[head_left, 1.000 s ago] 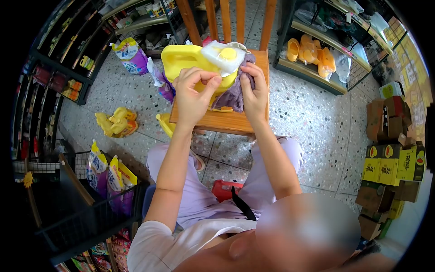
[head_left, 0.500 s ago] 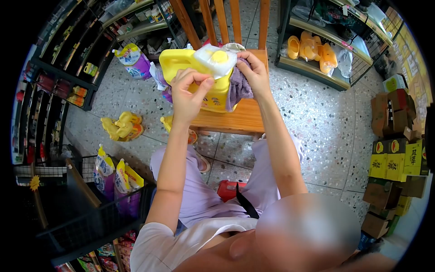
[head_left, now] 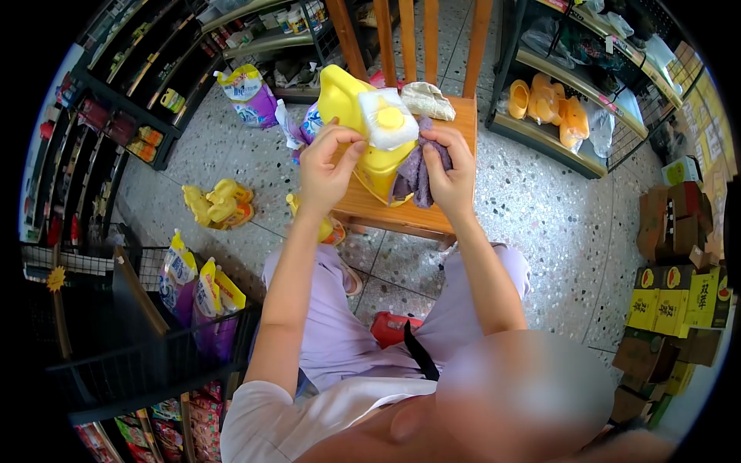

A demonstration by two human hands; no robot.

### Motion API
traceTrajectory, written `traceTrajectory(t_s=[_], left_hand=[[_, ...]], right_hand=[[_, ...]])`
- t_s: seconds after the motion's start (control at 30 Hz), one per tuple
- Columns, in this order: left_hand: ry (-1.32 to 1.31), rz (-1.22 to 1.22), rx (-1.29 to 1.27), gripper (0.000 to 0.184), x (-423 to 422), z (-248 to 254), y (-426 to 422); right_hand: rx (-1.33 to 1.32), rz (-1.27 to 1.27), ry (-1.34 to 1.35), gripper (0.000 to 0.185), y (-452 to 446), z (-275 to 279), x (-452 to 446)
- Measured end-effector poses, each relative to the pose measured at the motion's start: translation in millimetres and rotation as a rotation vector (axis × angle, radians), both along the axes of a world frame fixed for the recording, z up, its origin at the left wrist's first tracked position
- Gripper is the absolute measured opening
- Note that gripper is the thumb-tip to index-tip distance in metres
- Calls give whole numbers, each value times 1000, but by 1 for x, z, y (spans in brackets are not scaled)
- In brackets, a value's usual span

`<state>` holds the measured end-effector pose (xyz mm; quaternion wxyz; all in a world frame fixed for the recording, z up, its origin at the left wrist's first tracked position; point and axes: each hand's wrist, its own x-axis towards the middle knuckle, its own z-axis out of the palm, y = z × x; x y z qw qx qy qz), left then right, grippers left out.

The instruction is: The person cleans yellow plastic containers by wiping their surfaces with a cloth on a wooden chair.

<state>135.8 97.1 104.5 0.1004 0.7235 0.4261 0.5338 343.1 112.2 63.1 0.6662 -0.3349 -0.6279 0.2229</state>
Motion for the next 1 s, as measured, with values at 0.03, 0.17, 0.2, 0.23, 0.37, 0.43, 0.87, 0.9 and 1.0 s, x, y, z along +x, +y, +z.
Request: traceTrajectory(t_s=[0.03, 0.17, 0.2, 0.23, 0.37, 0.43, 0.87, 0.9, 1.0], left_hand=[[-3, -13, -15, 9, -1, 1, -1], [-18, -56, -50, 7, -6, 4, 6], [-21, -69, -55, 7, -8, 4, 8], [-27, -74, -66, 7, -9, 4, 10], [-19, -101, -120, 7, -13, 7, 9], [-11, -128, -151, 6, -14, 12, 9], [-17, -186, -223, 10, -19, 15, 9], [-26, -180, -227, 10, -19, 14, 7], [-52, -184, -212, 10, -18, 12, 7]], right_hand=[[48, -41, -34, 21, -4, 3, -1], [315, -169, -210, 37, -25, 10, -7], [397, -155, -274, 38, -29, 11, -11], [478, -141, -339, 40, -33, 12, -16], [481, -268, -610, 37, -48, 24, -44], [487, -354, -674, 35, -43, 26, -49], [264, -109, -809, 22, -58, 41, -43], [169, -36, -857, 22, -63, 32, -40], [-20, 126, -861, 21, -72, 7, -29]])
